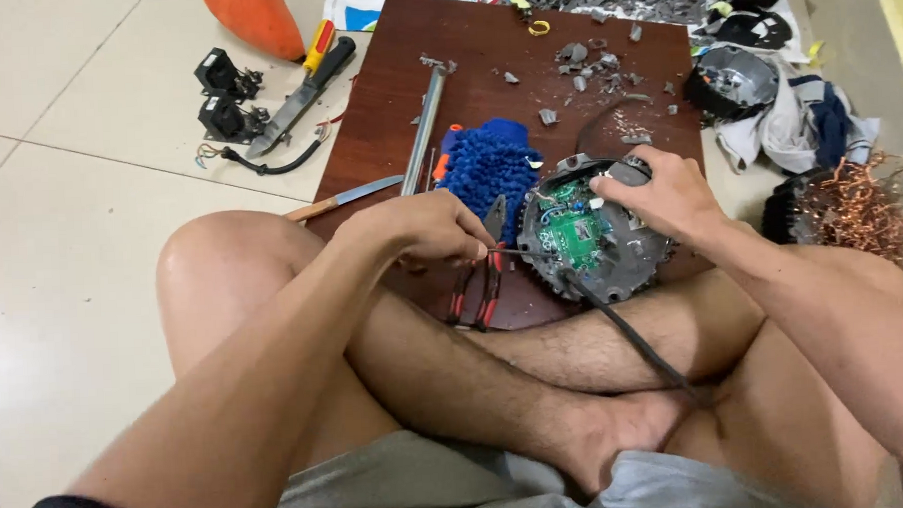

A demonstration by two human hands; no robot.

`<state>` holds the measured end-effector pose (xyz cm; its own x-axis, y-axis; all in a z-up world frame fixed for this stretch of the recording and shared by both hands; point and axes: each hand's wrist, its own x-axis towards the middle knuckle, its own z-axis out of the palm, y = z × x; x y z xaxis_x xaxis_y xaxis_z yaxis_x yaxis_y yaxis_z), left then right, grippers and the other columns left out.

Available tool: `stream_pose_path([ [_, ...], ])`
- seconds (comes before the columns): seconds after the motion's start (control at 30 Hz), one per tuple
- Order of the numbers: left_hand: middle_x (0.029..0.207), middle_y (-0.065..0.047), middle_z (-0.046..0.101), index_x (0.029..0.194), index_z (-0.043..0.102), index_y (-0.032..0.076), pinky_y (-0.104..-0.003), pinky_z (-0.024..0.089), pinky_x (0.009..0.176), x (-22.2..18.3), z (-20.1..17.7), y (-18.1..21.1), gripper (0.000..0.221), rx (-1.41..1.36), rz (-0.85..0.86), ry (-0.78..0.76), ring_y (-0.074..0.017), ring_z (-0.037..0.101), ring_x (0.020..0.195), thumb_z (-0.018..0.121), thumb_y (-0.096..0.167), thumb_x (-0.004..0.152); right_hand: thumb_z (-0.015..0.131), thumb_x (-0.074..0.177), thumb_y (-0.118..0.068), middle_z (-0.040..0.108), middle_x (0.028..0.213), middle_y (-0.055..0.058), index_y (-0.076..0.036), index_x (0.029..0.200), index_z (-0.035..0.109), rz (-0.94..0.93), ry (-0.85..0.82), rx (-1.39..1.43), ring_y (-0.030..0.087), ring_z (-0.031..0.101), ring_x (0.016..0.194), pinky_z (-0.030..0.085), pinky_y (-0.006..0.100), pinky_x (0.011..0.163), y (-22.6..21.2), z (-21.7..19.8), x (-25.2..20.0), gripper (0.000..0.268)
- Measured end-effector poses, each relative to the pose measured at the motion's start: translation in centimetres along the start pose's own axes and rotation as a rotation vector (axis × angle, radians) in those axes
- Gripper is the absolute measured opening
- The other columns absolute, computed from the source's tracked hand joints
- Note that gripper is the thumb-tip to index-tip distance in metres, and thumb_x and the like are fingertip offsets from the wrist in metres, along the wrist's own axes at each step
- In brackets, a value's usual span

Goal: The person sits cross-legged on the floor and uses pliers and a screwdriver to pry and remove parts from a circular electronic device. They repeatedly lift and separate components from the housing and circuit board, placing debris on the surrounding table.

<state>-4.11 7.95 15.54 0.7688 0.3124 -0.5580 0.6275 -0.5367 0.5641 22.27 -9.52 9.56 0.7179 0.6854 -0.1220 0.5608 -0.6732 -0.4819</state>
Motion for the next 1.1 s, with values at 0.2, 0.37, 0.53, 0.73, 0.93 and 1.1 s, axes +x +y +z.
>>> stream_pose_path([
  [0.2,0.085,-0.007,0.081,0.123,0.081,0.028,-0.036,0.058,0.07,3.8,3.2,-5.0,0.035,-0.173,-0.019,-0.01,-0.0217,0.075,0.083,0.075,0.034,0.089,0.082,0.078,-0.067,0.078,0.109,0.024,-0.018,0.12,0.077,-0.035,-0.044,-0.011,0.043,0.072,0.11,0.056,0.053,0.092,1.1,0.6,2.0,0.065],
  [0.37,0.104,-0.005,0.081,0.116,0.082,0.041,-0.04,0.061,0.08,3.7,0.2,-3.1,0.03,0.119,0.002,-0.029,-0.0278,0.074,0.096,0.075,0.038,0.087,0.082,0.076,-0.069,0.078,0.11,0.023,-0.019,0.12,0.077,-0.034,-0.095,-0.012,0.041,0.072,0.111,0.055,0.053,0.093,0.5,1.9,2.1,0.066],
  [0.53,0.069,-0.007,0.072,0.113,0.084,0.032,-0.036,0.057,0.042,5.6,-0.7,-4.0,0.034,0.046,-0.04,-0.072,-0.0237,0.059,0.055,0.082,0.024,0.08,0.083,0.073,-0.071,0.079,0.109,0.021,-0.022,0.118,0.076,-0.025,-0.105,0.014,0.04,0.072,0.112,0.055,0.052,0.092,0.2,2.3,2.5,0.067],
  [0.73,0.072,-0.011,0.07,0.123,0.081,0.02,-0.031,0.041,0.037,3.7,2.5,-6.1,0.034,-0.436,-0.12,-0.037,-0.0174,0.047,0.042,0.079,0.024,0.089,0.082,0.075,-0.071,0.079,0.11,0.02,-0.023,0.118,0.078,0.016,-0.146,0.002,0.039,0.072,0.111,0.055,0.05,0.093,0.1,1.7,3.2,0.064],
  [0.93,0.084,0.006,0.081,0.115,0.08,0.048,-0.034,0.063,0.084,6.4,8.8,-5.8,0.035,-0.154,-0.096,0.094,-0.0208,0.079,0.088,0.074,0.056,0.082,0.081,0.075,-0.073,0.079,0.109,0.02,-0.023,0.114,0.079,0.09,-0.124,0.006,0.039,0.073,0.108,0.055,0.05,0.093,2.9,2.2,3.1,0.063],
  [1.1,0.109,-0.007,0.08,0.127,0.075,0.046,-0.045,0.065,0.089,0.1,12.1,1.5,0.036,-0.19,-0.198,0.304,-0.0303,0.077,0.104,0.062,0.035,0.096,0.078,0.077,-0.081,0.076,0.118,0.018,-0.021,0.121,0.076,0.188,-0.035,0.123,0.039,0.068,0.118,0.052,0.049,0.1,4.7,1.9,1.5,0.074],
])
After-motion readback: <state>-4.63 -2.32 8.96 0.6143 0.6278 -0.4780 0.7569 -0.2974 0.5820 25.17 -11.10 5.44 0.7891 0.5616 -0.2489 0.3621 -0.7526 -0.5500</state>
